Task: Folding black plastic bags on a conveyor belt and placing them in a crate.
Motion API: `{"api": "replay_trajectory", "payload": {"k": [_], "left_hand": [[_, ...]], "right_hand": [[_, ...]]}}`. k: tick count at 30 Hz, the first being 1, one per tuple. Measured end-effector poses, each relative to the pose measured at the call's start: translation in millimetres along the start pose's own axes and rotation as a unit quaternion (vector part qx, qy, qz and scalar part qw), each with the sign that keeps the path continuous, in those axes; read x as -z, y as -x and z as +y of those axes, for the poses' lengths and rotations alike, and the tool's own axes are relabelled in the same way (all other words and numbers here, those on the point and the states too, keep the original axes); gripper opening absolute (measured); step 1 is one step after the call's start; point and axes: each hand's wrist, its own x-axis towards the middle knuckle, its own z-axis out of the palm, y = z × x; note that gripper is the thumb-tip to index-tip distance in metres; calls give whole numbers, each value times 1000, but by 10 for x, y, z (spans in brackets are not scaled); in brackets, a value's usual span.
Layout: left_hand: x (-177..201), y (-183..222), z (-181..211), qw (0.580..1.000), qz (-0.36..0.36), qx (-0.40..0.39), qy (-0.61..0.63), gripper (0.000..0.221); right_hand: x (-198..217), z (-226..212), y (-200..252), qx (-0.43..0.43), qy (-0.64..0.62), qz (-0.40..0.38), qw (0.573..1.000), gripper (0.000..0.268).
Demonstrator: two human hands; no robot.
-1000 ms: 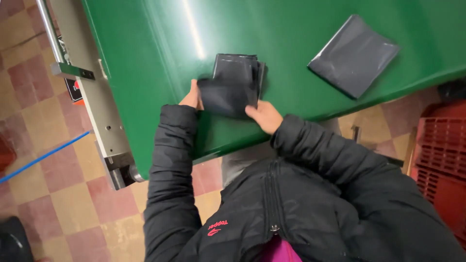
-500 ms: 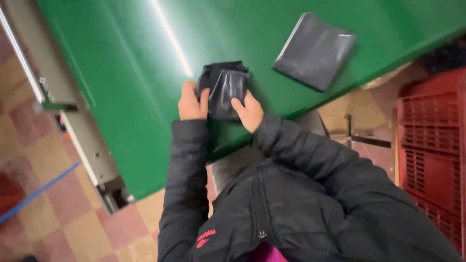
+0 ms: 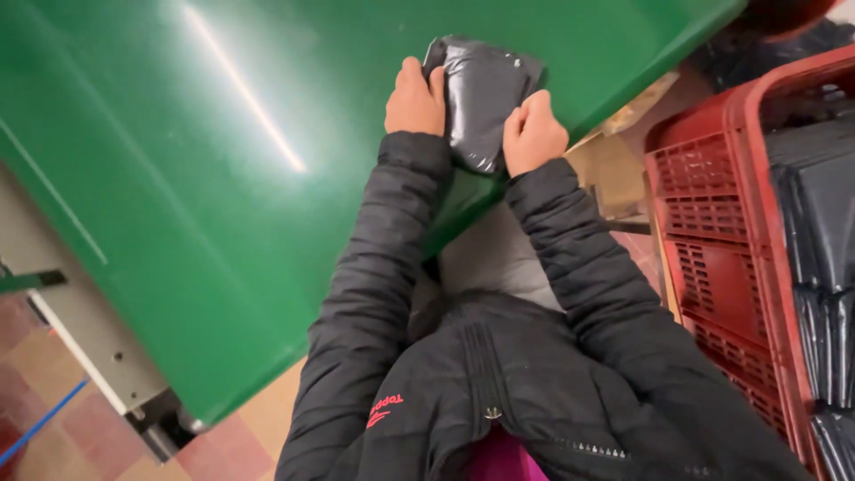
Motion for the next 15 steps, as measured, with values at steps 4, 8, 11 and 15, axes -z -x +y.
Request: {"api": "replay_trajectory", "payload": {"k": [4, 8, 11, 15], "left_hand": [[-181, -61, -89, 998, 24, -16, -57, 34], [-88, -153, -38, 999, 13, 32, -23, 34], [-52, -234, 85, 995, -16, 93, 27, 34], [-74, -75, 178, 994, -1, 44, -103, 45]], "right_hand": [[2, 68, -100, -27, -33, -2, 999, 20], [62, 19, -179, -73, -136, -14, 988, 29], [102, -36, -258, -90, -183, -35, 978, 40], [154, -169, -183, -102, -140, -61, 983, 49]]}}
